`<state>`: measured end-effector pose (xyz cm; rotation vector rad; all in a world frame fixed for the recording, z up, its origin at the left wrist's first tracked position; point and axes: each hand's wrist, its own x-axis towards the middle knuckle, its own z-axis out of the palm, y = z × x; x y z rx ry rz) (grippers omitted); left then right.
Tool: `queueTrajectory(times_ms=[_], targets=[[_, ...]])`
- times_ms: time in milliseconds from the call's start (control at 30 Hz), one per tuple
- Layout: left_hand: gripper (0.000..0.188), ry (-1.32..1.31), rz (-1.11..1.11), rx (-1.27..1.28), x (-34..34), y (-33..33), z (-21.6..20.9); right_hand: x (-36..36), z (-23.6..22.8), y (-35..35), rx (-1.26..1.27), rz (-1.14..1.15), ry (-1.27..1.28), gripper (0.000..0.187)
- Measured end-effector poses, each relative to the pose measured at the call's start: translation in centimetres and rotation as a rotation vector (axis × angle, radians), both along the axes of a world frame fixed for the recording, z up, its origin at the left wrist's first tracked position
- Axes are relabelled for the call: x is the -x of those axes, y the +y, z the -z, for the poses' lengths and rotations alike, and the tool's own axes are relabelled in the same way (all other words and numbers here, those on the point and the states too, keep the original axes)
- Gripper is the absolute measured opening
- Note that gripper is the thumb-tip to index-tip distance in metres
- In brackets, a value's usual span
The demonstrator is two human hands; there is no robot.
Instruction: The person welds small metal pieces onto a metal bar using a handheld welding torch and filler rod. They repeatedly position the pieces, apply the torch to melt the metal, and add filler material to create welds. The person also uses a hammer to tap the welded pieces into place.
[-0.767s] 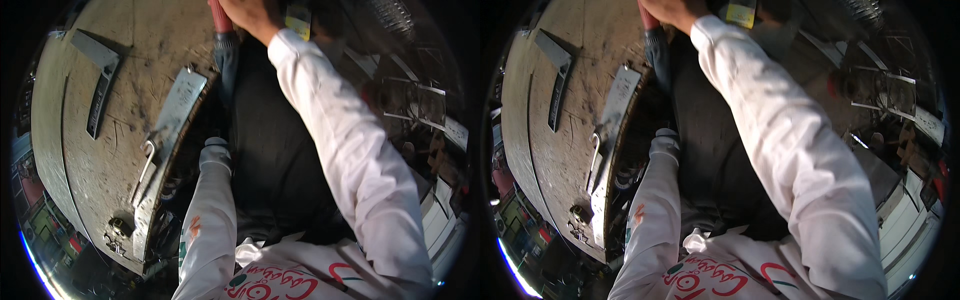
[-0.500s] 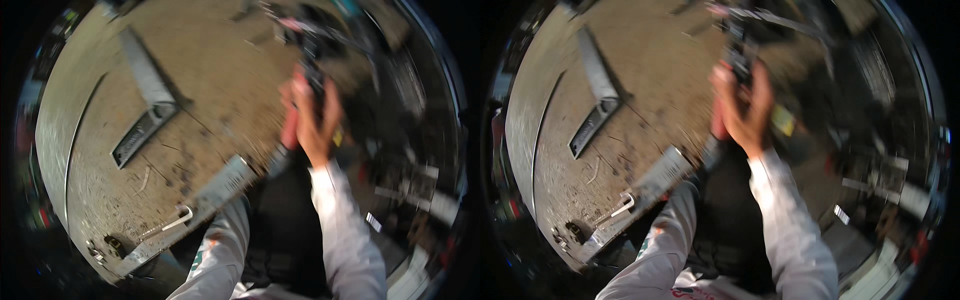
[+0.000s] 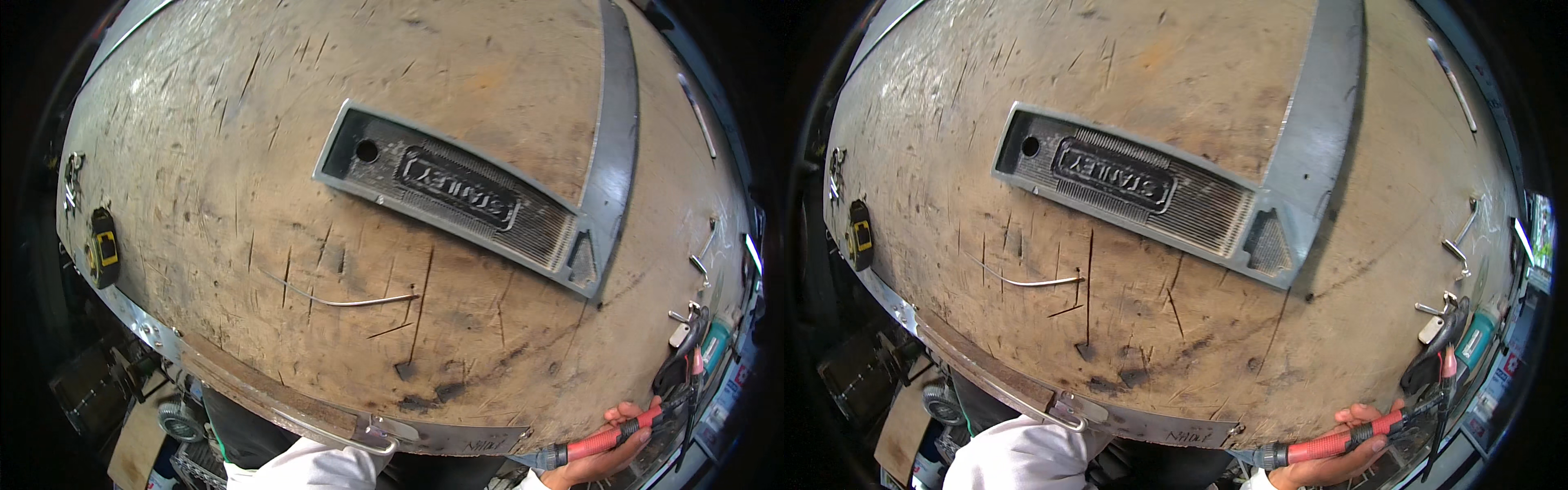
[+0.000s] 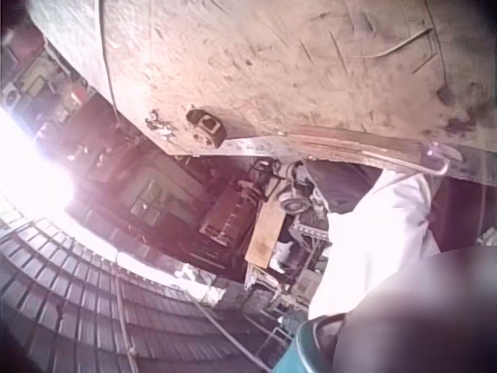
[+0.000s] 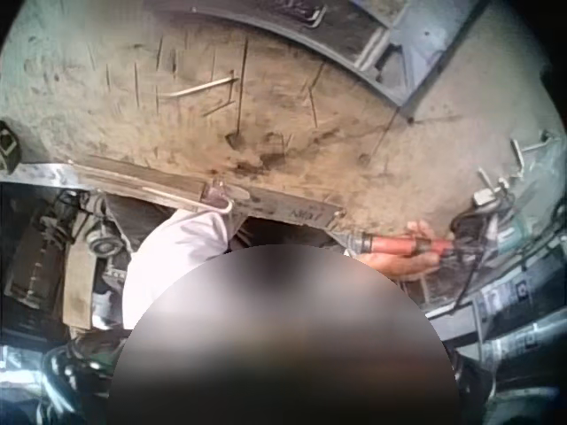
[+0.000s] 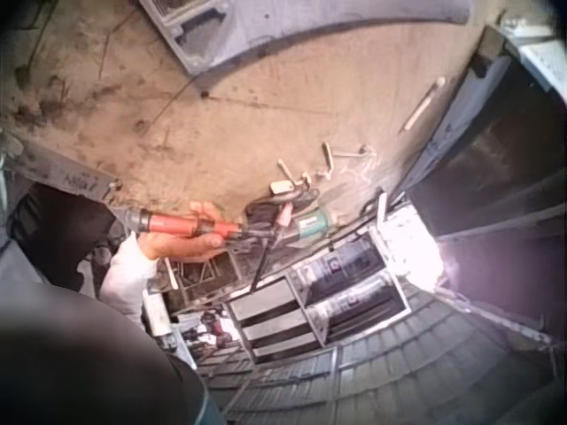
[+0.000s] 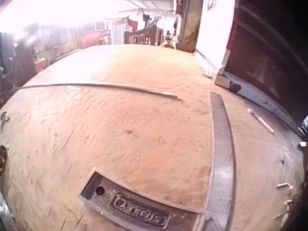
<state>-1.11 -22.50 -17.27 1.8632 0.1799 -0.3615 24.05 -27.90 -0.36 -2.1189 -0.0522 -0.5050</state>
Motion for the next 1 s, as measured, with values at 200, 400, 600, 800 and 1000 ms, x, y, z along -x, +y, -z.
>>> queueTrajectory(times_ms=[200,400,600,800,1000], targets=[[0.019,-0.025,0.022,0.014,-1.4,0.4,1.6,0.0,0.1,-0.9,-0.041,-0.017,0.08,0.06],[0.019,-0.055,0.127,-0.059,-4.5,3.6,4.9,0.4,0.0,-0.9,-0.136,-0.011,0.155,0.062],[0.018,-0.116,0.241,-0.109,-10.0,5.2,8.1,1.3,-0.6,-0.4,-0.375,-0.156,0.231,0.044],[0.018,-0.196,0.346,-0.124,-17.1,3.8,7.9,2.5,-0.2,-1.1,-0.301,-0.211,0.384,0.026],[0.018,-0.283,0.37,-0.233,-21.7,1.9,0.7,1.3,-0.1,0.0,-0.391,-0.147,0.037,0.028]])
